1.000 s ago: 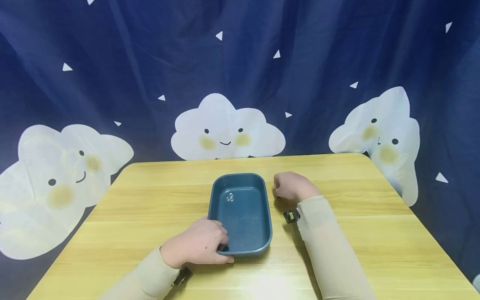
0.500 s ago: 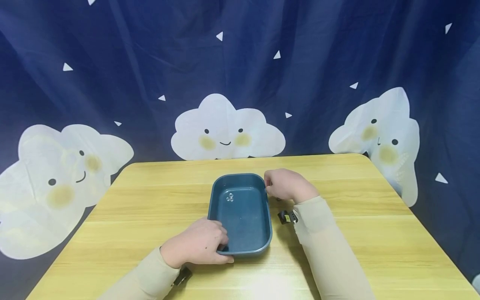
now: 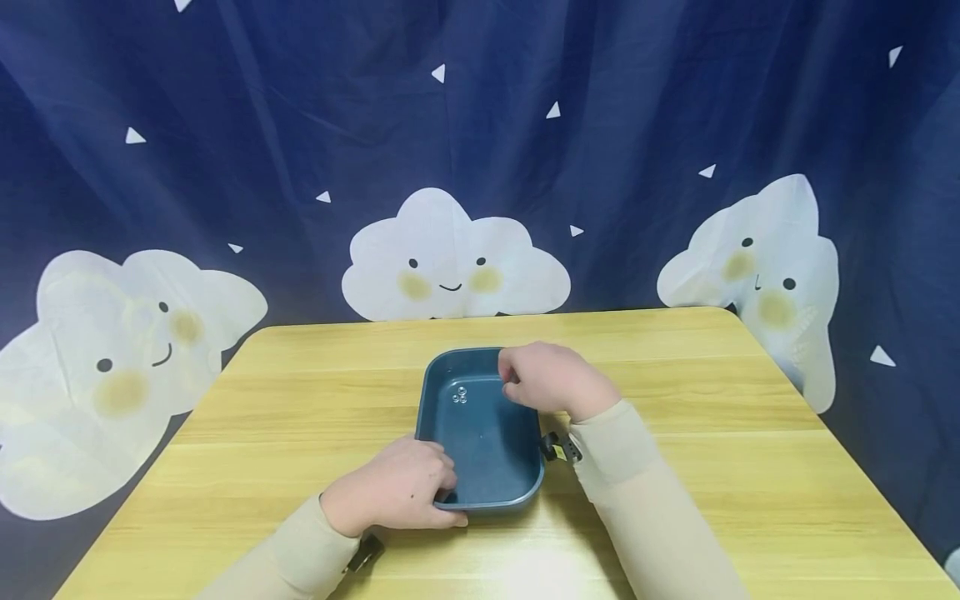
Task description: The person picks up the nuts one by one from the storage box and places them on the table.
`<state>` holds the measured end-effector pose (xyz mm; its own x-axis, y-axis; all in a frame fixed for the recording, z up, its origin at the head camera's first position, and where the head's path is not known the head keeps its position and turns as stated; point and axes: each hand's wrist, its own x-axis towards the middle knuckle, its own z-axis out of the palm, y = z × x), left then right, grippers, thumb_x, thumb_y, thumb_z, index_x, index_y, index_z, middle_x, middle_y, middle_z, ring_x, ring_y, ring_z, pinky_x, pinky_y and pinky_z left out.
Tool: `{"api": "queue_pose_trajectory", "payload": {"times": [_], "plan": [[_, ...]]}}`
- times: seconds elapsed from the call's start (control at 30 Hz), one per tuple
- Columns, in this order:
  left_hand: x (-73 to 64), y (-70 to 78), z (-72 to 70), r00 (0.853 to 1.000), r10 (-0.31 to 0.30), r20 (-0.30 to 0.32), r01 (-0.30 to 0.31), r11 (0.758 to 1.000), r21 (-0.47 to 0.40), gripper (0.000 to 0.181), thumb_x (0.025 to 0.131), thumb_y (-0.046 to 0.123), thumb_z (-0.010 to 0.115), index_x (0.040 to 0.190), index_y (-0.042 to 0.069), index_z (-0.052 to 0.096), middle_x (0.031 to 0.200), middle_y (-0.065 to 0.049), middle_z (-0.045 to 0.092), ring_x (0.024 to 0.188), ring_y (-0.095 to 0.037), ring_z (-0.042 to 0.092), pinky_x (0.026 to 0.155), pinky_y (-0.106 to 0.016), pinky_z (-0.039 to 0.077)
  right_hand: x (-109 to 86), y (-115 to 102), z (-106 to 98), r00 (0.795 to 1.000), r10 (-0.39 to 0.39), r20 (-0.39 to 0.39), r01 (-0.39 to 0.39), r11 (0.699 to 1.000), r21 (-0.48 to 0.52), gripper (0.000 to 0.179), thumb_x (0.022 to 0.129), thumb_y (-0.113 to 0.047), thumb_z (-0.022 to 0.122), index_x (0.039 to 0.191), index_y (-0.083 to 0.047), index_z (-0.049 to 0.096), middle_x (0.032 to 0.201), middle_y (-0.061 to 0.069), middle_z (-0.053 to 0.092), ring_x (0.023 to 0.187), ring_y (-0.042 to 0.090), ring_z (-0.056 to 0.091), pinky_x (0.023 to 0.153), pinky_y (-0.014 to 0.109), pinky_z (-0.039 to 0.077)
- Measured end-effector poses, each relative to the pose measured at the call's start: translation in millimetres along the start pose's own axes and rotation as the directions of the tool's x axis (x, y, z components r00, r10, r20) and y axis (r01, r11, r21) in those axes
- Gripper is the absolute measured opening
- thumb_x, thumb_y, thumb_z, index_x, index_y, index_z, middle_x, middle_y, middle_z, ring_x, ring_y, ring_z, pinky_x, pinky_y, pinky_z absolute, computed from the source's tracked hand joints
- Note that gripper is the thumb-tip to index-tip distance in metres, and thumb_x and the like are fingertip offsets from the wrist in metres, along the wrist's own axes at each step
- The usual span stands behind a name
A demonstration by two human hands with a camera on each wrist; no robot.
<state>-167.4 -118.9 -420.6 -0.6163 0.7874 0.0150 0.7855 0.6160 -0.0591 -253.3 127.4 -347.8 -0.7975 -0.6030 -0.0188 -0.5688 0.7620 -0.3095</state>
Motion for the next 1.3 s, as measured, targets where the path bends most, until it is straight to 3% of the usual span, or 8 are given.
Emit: {"api": "queue_pose_trajectory", "payload": {"times": [0.3, 0.5, 0.73, 1.0, 1.23, 1.3], "plan": [[1.0, -0.8, 0.2, 1.000, -0.001, 0.013, 0.002, 0.999, -0.033, 0.051, 0.084, 0.067, 0.066, 0.057, 0.028, 0.048, 0.060, 0.016, 0.042, 0.059, -0.006, 0.045, 0.051, -0.027, 0.033, 7.4, -25, 6, 0.999, -0.025, 0.040, 0.025, 1.000, -0.010, 0.015, 0.095, -0.019, 0.066, 0.109, -0.016, 0.068, 0.083, -0.009, 0.061, 0.075, 0.013, 0.055, 0.080, 0.038, 0.050], [-0.3, -1.8, 0.7, 1.000, 0.000, 0.013, 0.001, 0.999, -0.047, 0.052, 0.084, 0.065, 0.067, 0.055, 0.027, 0.047, 0.058, 0.015, 0.040, 0.059, -0.006, 0.044, 0.051, -0.026, 0.032, 20.5, -32, 21, 0.996, -0.054, 0.068, 0.055, 0.998, -0.010, 0.024, 0.095, -0.019, 0.065, 0.118, -0.012, 0.068, 0.084, -0.009, 0.061, 0.074, 0.012, 0.055, 0.080, 0.037, 0.050], [-1.5, -1.7, 1.6, 1.000, -0.001, 0.001, 0.001, 0.999, -0.044, 0.051, 0.084, 0.065, 0.068, 0.056, 0.028, 0.047, 0.058, 0.015, 0.040, 0.059, -0.005, 0.043, 0.051, -0.025, 0.031, 35.5, -31, 42, 0.996, -0.039, 0.079, 0.043, 0.998, -0.056, 0.033, 0.094, -0.019, 0.065, 0.126, -0.012, 0.066, 0.113, 0.004, 0.067, 0.091, 0.016, 0.059, 0.088, 0.039, 0.050], [0.4, 0.2, 0.9, 1.000, -0.004, 0.011, 0.004, 1.000, -0.031, 0.052, 0.084, 0.066, 0.066, 0.056, 0.028, 0.047, 0.059, 0.015, 0.040, 0.059, -0.006, 0.044, 0.052, -0.026, 0.033, 43.0, -24, 61, 0.989, -0.013, 0.147, 0.030, 0.993, -0.110, 0.040, 0.092, -0.023, 0.067, 0.132, -0.014, 0.064, 0.116, 0.003, 0.065, 0.100, 0.018, 0.061, 0.091, 0.039, 0.049], [1.2, -0.5, 0.0, 1.000, 0.002, 0.008, -0.002, 1.000, -0.013, 0.051, 0.084, 0.066, 0.067, 0.056, 0.028, 0.047, 0.059, 0.015, 0.041, 0.059, -0.006, 0.044, 0.053, -0.027, 0.033, 43.9, -27, 63, 0.984, -0.002, 0.179, 0.021, 0.994, -0.106, 0.050, 0.092, -0.024, 0.067, 0.141, -0.012, 0.059, 0.139, 0.009, 0.059, 0.127, 0.024, 0.055, 0.103, 0.041, 0.044], [2.0, -0.3, 0.1, 1.000, 0.002, 0.011, -0.001, 1.000, -0.010, 0.051, 0.083, 0.067, 0.067, 0.056, 0.028, 0.047, 0.059, 0.015, 0.041, 0.059, -0.006, 0.045, 0.053, -0.028, 0.033, 44.2, -27, 65, 0.985, -0.003, 0.175, 0.028, 0.990, -0.137, 0.052, 0.092, -0.024, 0.067, 0.141, -0.012, 0.059, 0.137, 0.010, 0.059, 0.122, 0.023, 0.058, 0.101, 0.041, 0.046]]}}
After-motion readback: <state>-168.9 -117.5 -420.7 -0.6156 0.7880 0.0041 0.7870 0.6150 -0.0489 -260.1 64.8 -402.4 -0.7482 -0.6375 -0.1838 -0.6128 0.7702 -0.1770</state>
